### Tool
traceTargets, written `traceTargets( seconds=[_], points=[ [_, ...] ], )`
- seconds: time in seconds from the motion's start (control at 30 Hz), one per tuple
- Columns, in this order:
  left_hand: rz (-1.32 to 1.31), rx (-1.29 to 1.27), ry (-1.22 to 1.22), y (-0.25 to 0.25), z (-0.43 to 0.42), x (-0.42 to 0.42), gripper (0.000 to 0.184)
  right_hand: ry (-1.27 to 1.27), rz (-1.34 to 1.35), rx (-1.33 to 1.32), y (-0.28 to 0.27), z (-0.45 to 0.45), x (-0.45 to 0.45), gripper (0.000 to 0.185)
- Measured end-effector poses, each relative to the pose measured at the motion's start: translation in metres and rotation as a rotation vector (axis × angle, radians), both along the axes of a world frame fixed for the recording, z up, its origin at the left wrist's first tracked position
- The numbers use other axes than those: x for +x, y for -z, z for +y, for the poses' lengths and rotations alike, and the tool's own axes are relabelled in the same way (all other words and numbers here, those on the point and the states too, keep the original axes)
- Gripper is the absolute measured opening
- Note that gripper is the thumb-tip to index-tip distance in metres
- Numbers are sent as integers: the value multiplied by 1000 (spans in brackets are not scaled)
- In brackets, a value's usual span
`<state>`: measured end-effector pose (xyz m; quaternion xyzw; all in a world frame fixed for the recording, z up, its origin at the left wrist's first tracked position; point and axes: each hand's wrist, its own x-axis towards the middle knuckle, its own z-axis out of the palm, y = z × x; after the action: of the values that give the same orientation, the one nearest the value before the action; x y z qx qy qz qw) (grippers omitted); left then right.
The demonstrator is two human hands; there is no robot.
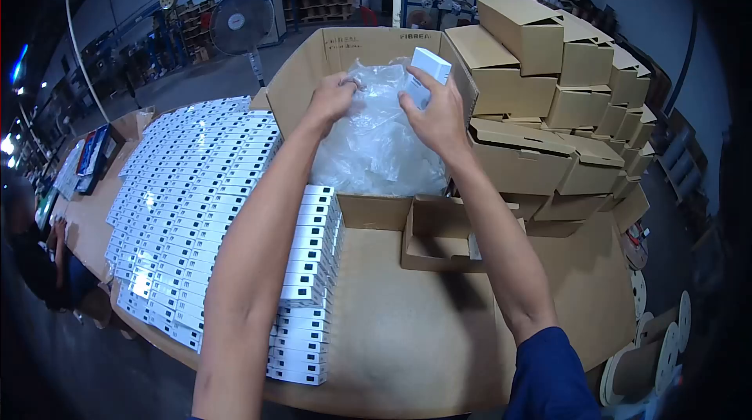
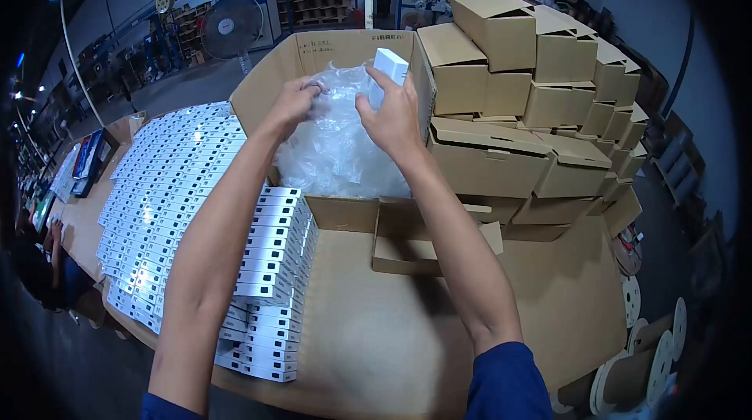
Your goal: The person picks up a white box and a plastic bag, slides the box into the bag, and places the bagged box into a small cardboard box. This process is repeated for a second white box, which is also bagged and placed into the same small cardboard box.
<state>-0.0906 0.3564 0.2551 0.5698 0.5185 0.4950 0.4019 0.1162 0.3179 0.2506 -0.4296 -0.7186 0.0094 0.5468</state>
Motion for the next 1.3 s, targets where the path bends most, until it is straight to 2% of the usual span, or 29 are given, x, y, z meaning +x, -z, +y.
traceTargets(
  seconds=[0.07,0.2,0.3,0.4,0.5,0.6,0.7,0.8,0.9,0.93,1.03,1.07,1.17,1.2,1.23,1.3],
  points=[
    [46,77,-22,21,23,-5,25,52,-36,3,9,15,-6,55],
    [38,149,-129,18,22,-1,27,82,-55,16,19,36,-14,66],
    [23,279,-235,9,19,-2,28,83,-55,130,15,46,-18,66],
    [-26,363,-314,-3,20,-8,27,6,-16,0,3,50,-18,70],
    [109,511,-413,-10,26,-16,26,26,-19,-21,-6,49,-20,70],
    [-19,482,-417,-17,24,-15,26,50,-53,81,-9,45,-22,69],
    [134,652,-481,-28,13,-14,27,82,-43,62,-18,33,-21,72],
    [156,660,-257,-50,-6,-15,29,-18,-58,131,-43,18,-9,73],
    [61,583,110,-70,-29,-16,31,13,-92,-43,-72,-26,1,68],
    [46,547,166,-77,-50,-11,33,-12,-101,-8,-74,-37,4,47],
    [214,462,145,-94,-94,-4,34,-224,-26,-220,-69,-64,16,30],
    [180,518,196,-92,-96,-6,36,-224,-66,-98,-61,-84,24,26],
    [-14,453,89,-97,-132,-6,36,-454,326,-333,-23,-134,34,28],
    [-115,283,21,-101,-155,-6,42,-480,493,-395,-9,-154,34,29],
    [-248,351,-9,-86,-172,-2,43,-502,659,-458,6,-175,34,30],
    [-515,495,-72,-44,-213,16,47,-255,583,-424,39,-211,39,30]
  ],
)
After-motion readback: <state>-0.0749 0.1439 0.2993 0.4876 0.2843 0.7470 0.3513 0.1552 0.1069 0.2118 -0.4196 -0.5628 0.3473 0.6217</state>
